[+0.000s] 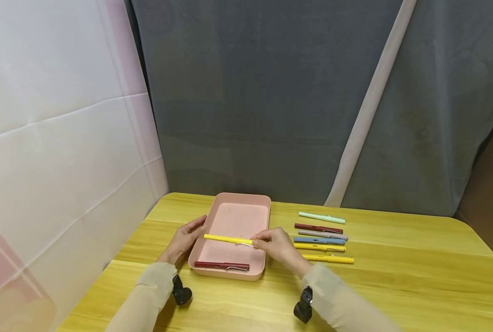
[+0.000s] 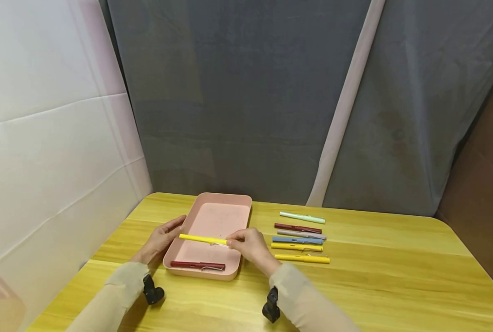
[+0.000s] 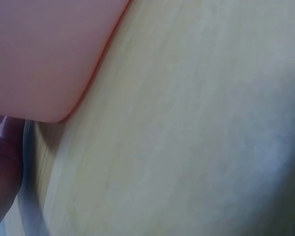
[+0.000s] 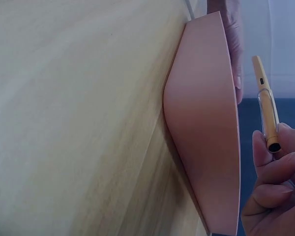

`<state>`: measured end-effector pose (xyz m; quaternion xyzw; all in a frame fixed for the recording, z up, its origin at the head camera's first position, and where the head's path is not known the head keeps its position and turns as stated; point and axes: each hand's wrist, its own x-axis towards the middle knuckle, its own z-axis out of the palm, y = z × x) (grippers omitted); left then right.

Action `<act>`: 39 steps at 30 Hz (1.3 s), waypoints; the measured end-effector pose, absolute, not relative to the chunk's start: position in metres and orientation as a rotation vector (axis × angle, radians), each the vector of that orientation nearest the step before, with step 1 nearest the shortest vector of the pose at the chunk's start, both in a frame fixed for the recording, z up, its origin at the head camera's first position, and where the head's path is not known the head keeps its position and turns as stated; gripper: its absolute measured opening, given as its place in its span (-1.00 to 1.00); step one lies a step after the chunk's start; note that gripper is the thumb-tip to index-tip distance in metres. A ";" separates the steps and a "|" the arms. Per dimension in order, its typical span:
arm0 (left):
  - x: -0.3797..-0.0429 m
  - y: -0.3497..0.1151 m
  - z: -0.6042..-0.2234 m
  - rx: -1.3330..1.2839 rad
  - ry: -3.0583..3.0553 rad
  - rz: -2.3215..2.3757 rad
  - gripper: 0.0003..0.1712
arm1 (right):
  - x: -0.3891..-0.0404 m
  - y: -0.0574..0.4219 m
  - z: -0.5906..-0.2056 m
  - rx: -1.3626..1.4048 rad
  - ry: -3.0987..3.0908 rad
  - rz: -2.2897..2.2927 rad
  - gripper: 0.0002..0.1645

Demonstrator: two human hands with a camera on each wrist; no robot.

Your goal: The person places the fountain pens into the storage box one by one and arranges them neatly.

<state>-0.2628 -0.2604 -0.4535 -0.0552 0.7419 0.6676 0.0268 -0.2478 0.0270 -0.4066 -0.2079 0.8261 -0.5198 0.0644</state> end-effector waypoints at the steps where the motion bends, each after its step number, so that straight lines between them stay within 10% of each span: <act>1: -0.263 -0.260 -0.454 -0.167 2.295 2.061 -0.38 | -0.248 0.026 -0.407 -0.633 2.502 -1.558 -0.83; 39: -0.263 -0.261 -0.455 -0.170 2.305 2.072 -0.38 | -0.244 0.003 -0.406 -0.741 2.888 -0.929 -0.89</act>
